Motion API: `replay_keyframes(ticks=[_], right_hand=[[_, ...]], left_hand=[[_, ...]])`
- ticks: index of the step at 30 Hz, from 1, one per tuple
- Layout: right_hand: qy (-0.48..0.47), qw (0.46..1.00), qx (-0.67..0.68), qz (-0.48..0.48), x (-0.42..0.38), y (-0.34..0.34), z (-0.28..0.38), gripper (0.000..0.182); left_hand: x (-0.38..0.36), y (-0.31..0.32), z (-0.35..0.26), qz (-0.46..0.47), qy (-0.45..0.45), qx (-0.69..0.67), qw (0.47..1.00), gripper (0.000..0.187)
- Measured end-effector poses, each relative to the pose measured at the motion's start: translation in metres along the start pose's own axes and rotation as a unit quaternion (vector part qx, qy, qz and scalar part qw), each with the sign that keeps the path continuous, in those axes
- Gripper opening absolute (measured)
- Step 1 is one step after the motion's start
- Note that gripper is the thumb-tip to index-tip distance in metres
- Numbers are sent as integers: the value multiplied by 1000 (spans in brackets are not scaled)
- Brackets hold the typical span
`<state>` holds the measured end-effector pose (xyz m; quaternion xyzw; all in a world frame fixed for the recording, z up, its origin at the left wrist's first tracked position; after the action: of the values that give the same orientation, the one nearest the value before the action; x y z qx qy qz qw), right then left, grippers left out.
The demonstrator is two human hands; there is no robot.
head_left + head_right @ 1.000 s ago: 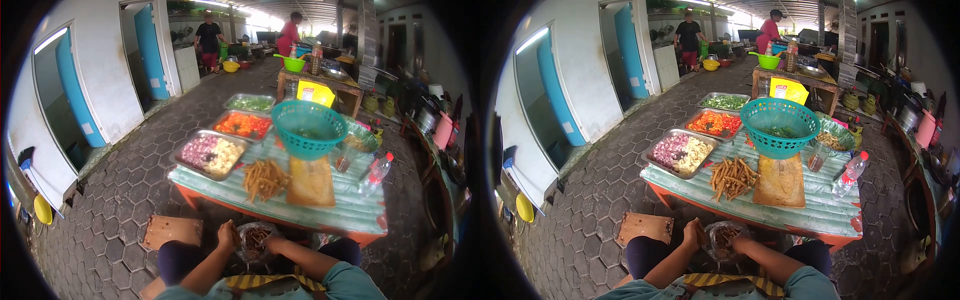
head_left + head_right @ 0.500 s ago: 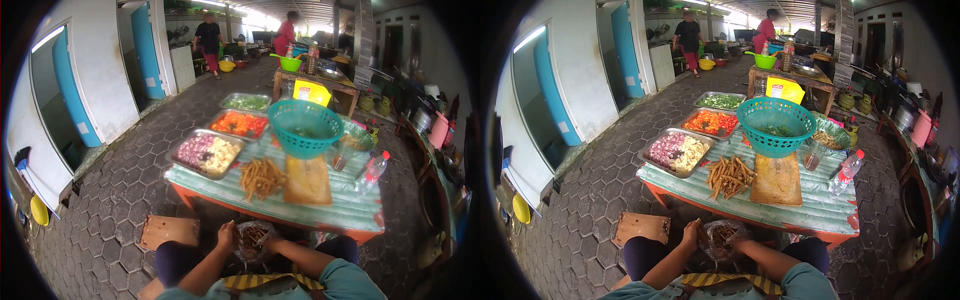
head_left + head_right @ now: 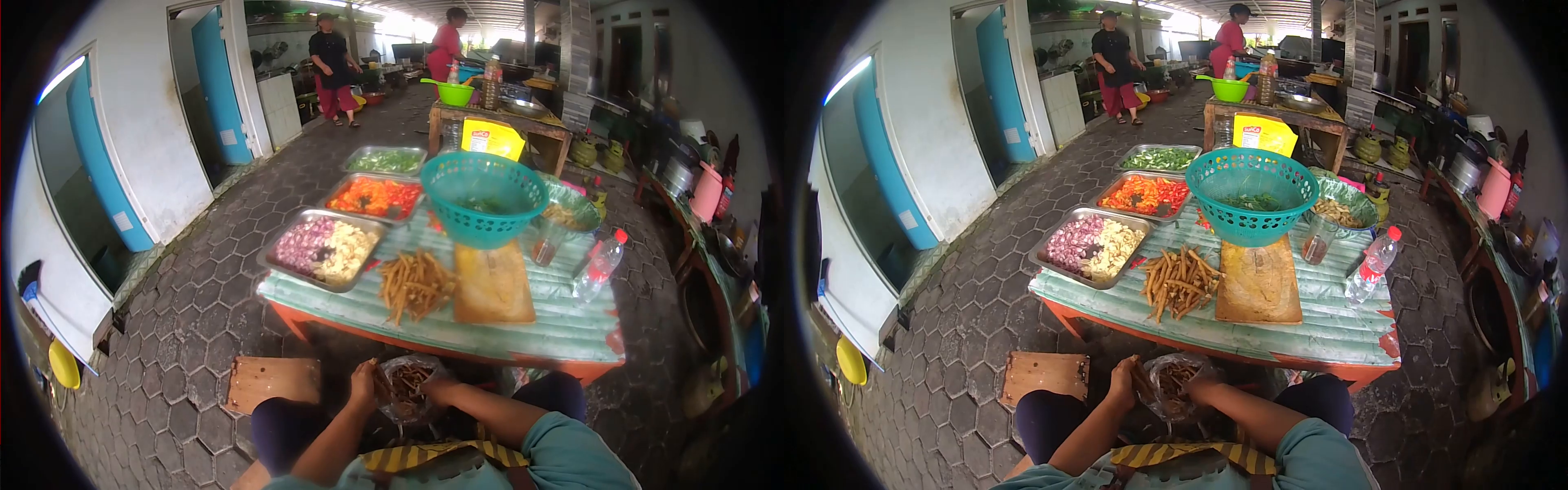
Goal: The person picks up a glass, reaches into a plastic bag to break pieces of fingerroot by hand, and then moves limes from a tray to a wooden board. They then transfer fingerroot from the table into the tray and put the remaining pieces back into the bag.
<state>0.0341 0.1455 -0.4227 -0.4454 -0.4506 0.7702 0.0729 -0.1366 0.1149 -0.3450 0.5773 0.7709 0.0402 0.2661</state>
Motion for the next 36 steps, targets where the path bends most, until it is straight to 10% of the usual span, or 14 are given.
replay_keyframes(ticks=[6,9,13,36], right_hand=[[-98,970,208,-81,-56,-58,32,45],[-173,879,348,-278,-14,-35,14,30],[-51,912,263,-309,-62,-77,21,30],[-107,898,102,-415,-86,-88,35,65]], left_hand=[[3,4,-2,112,-27,-97,989,22],[17,-5,4,134,-7,-152,979,25],[3,-3,-9,75,-7,-163,984,31],[-26,41,-19,227,-138,-102,959,36]])
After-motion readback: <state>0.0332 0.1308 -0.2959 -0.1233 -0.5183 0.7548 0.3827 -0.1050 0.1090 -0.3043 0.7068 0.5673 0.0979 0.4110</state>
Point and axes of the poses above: each hand's wrist, its own x-axis towards the middle knuckle, its own y-axis out of the palm, z = x × y, the point moved 5 cm from there along x, towards the middle knuckle, and after that the axes turned 4 degrees about z, right-handed, at the moved point
